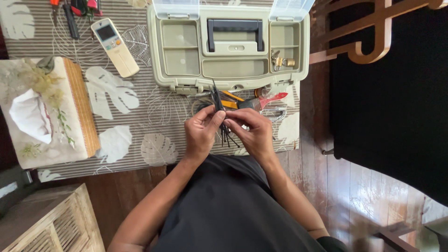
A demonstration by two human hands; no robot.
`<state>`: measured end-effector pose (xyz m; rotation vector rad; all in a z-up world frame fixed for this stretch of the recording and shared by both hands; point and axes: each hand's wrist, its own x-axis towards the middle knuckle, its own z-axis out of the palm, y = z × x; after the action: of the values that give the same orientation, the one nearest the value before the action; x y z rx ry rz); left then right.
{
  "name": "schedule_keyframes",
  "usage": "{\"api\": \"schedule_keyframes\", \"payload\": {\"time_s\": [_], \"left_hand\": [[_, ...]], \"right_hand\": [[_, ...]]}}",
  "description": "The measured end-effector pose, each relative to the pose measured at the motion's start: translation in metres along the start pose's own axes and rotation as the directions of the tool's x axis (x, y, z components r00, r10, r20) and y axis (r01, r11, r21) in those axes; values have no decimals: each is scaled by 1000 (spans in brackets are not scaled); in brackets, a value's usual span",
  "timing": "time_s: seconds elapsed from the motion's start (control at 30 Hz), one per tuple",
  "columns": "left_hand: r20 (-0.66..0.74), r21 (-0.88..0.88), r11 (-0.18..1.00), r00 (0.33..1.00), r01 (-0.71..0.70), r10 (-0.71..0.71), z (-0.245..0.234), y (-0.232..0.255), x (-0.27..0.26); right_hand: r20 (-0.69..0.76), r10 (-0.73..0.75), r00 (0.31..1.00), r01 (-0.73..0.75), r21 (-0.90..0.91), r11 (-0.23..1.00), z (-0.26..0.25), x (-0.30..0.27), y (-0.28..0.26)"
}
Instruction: Organizing various tools and supplies into a multi-compartment toolbox on a table.
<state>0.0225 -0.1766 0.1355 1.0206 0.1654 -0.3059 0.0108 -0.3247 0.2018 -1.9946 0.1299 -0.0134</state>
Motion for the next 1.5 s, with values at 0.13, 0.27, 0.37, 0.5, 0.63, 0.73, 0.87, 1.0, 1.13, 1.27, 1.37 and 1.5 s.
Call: {"api": "schedule_keyframes", "payload": {"time_s": [0.13,0.27,0.37,0.5,0.63,0.73,0.87,1.0,1.13,1.27,1.37,1.5], "left_hand": [[-46,24,999,999,-20,21,1,-4,2],[-48,-61,998,999,-1,-2,1,1,6],[-54,-116,991,996,60,-66,2,8,5],[-61,-145,988,996,60,-70,-3,3,7],[-85,-122,992,996,22,-32,-7,5,5],[-110,-69,997,993,33,-41,-15,7,-2],[-139,-122,992,990,19,-36,-24,8,-8],[-156,-179,984,987,15,-43,-26,12,-13],[-173,-165,986,984,17,-46,-26,13,-12],[-188,-159,987,981,25,-56,-25,11,-9],[-184,-167,985,981,30,-61,-22,11,-5],[-164,-178,984,985,19,-49,-16,12,1]], "right_hand": [[0,56,998,-55,-20,998,-1,0,-8],[60,122,991,-127,75,989,-3,3,-10],[150,256,955,-288,264,921,-6,2,-6],[202,298,933,-351,327,877,-9,5,5],[153,269,951,-304,296,906,-19,15,6],[23,74,997,-73,-41,996,-33,33,-6],[-29,-148,989,126,-382,916,-38,69,-18],[113,-343,933,339,-600,724,-39,104,4],[148,-316,937,337,-617,712,-34,117,12],[154,-359,921,370,-637,676,-36,121,15],[71,-336,939,317,-558,767,-43,109,-7],[41,-121,992,128,-300,945,-50,80,-15]]}}
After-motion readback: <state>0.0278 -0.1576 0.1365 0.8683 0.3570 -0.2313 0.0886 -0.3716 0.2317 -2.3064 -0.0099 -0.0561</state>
